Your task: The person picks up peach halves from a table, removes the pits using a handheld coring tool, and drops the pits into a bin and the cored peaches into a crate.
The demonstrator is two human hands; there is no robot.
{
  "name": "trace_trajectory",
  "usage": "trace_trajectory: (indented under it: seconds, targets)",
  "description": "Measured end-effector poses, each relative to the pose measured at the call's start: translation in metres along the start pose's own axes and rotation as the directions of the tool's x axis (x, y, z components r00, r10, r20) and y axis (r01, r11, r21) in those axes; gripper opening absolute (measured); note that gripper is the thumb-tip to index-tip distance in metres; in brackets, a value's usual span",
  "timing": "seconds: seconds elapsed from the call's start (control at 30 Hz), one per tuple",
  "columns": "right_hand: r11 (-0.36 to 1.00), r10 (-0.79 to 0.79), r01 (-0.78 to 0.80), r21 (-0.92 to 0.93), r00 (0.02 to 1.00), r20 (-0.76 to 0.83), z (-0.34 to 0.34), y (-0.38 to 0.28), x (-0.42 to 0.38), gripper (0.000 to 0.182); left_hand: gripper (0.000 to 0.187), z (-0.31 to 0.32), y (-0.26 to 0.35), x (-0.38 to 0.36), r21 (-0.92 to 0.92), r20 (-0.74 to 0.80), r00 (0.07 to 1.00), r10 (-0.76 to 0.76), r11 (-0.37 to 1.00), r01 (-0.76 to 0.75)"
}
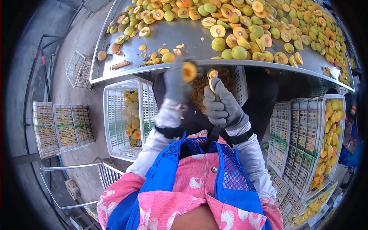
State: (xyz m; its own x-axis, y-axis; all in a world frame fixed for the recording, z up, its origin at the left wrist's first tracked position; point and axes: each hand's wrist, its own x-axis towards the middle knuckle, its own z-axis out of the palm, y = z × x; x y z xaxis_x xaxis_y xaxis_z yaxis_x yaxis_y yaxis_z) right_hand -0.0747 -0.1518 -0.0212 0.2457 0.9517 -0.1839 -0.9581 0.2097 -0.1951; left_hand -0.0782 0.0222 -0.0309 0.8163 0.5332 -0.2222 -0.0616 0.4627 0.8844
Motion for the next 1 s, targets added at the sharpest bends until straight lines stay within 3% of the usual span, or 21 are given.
trace_trajectory:
  seconds: [0.03, 0.1, 0.13, 0.17, 0.2, 0.27, 0.3, 0.33, 0.4, 0.47, 0.5, 0.57, 0.7, 0.77, 0.8, 0.83, 0.87, 0.9, 0.93, 0.97, 1.0]
  targets:
    - [1.000, 0.004, -0.004, 0.001, 1.000, 0.000, -0.003, 0.002, -0.002, 0.050, 0.033, -0.037, 0.009, 0.005, 0.185, -0.003, 0.985, 0.174, 0.968, -0.170]
    - [0.999, 0.036, -0.036, 0.012, 0.999, -0.024, -0.010, 0.002, -0.004, 0.051, 0.022, -0.105, 0.037, 0.020, 0.546, -0.221, 0.895, 0.388, 0.810, -0.216]
    - [0.999, 0.051, -0.051, 0.002, 0.998, -0.040, -0.012, 0.001, -0.003, 0.050, 0.019, -0.145, 0.049, 0.031, 0.848, -0.110, 0.728, 0.676, 0.446, -0.286]
    - [0.999, 0.048, -0.048, 0.004, 0.998, -0.036, -0.014, 0.000, 0.000, 0.050, 0.019, -0.169, 0.055, 0.037, 0.978, 0.117, 0.525, 0.843, -0.005, -0.211]
    - [0.999, 0.052, -0.053, -0.001, 0.994, -0.101, -0.014, -0.001, 0.005, 0.050, 0.019, -0.154, 0.059, 0.044, 0.977, 0.121, 0.522, 0.844, -0.007, -0.215]
    - [0.997, 0.041, -0.053, -0.048, 0.977, -0.210, -0.013, -0.004, 0.009, 0.049, 0.027, -0.101, 0.057, 0.059, 0.840, 0.196, 0.659, 0.726, 0.222, -0.494]
    - [0.997, 0.040, -0.054, -0.058, 0.976, -0.216, -0.009, -0.007, 0.006, 0.049, 0.031, -0.087, 0.044, 0.076, 0.812, 0.470, 0.633, 0.615, -0.019, -0.584]
    - [0.994, -0.006, -0.028, -0.110, 0.956, -0.292, -0.005, -0.010, 0.000, 0.048, 0.034, -0.042, 0.038, 0.082, 0.809, 0.400, 0.778, 0.484, 0.211, -0.548]
    - [0.988, -0.076, 0.016, -0.153, 0.916, -0.395, -0.009, -0.017, -0.012, 0.047, 0.046, 0.012, 0.012, 0.112, 0.691, 0.463, 0.857, 0.227, 0.513, -0.509]
    - [0.984, -0.162, 0.113, -0.137, 0.887, -0.433, -0.017, -0.024, -0.027, 0.045, 0.058, 0.055, -0.013, 0.151, 0.755, 0.586, 0.777, 0.229, 0.195, -0.626]
    - [0.975, -0.214, 0.163, -0.150, 0.864, -0.455, -0.023, -0.026, -0.034, 0.044, 0.058, 0.073, -0.022, 0.163, 0.749, 0.593, 0.773, 0.227, 0.196, -0.633]
    - [0.975, -0.222, 0.177, -0.137, 0.842, -0.491, -0.028, -0.033, -0.039, 0.044, 0.053, 0.098, -0.038, 0.181, 0.815, 0.579, 0.812, 0.073, -0.085, -0.573]
    - [0.975, -0.215, 0.134, -0.176, 0.757, -0.616, -0.023, -0.044, -0.028, 0.045, 0.053, 0.103, -0.041, 0.197, 0.840, 0.533, 0.846, 0.005, -0.116, -0.529]
    - [0.895, -0.361, 0.106, -0.433, 0.742, -0.565, -0.017, -0.050, -0.013, 0.046, 0.047, 0.093, -0.025, 0.188, 0.915, 0.400, 0.913, -0.083, 0.094, -0.392]
    - [0.882, -0.371, 0.105, -0.459, 0.756, -0.539, -0.015, -0.054, -0.007, 0.044, 0.043, 0.089, -0.017, 0.180, 0.953, 0.292, 0.956, -0.028, 0.096, -0.288]
    - [0.882, -0.369, 0.103, -0.460, 0.759, -0.537, -0.010, -0.056, 0.000, 0.044, 0.043, 0.077, -0.015, 0.175, 0.953, 0.290, 0.957, -0.025, 0.096, -0.286]
    - [0.830, -0.439, 0.131, -0.542, 0.753, -0.490, -0.004, -0.056, 0.007, 0.042, 0.040, 0.062, -0.013, 0.169, 0.798, 0.320, 0.947, -0.020, 0.544, -0.259]
    - [0.772, -0.499, 0.154, -0.616, 0.748, -0.438, -0.001, -0.054, 0.013, 0.040, 0.037, 0.046, -0.014, 0.160, 0.465, 0.339, 0.941, -0.002, 0.870, -0.166]
    - [0.748, -0.521, 0.173, -0.641, 0.751, -0.405, 0.001, -0.052, 0.018, 0.038, 0.034, 0.037, -0.010, 0.138, 0.500, 0.543, 0.802, 0.249, 0.671, -0.548]
    - [0.749, -0.515, 0.168, -0.641, 0.756, -0.404, 0.004, -0.048, 0.023, 0.038, 0.031, 0.029, -0.004, 0.115, 0.428, 0.735, 0.548, 0.399, 0.353, -0.832]
    - [0.716, -0.547, 0.173, -0.676, 0.741, -0.389, 0.007, -0.042, 0.027, 0.037, 0.031, 0.027, -0.002, 0.099, 0.432, 0.731, 0.551, 0.403, 0.353, -0.830]
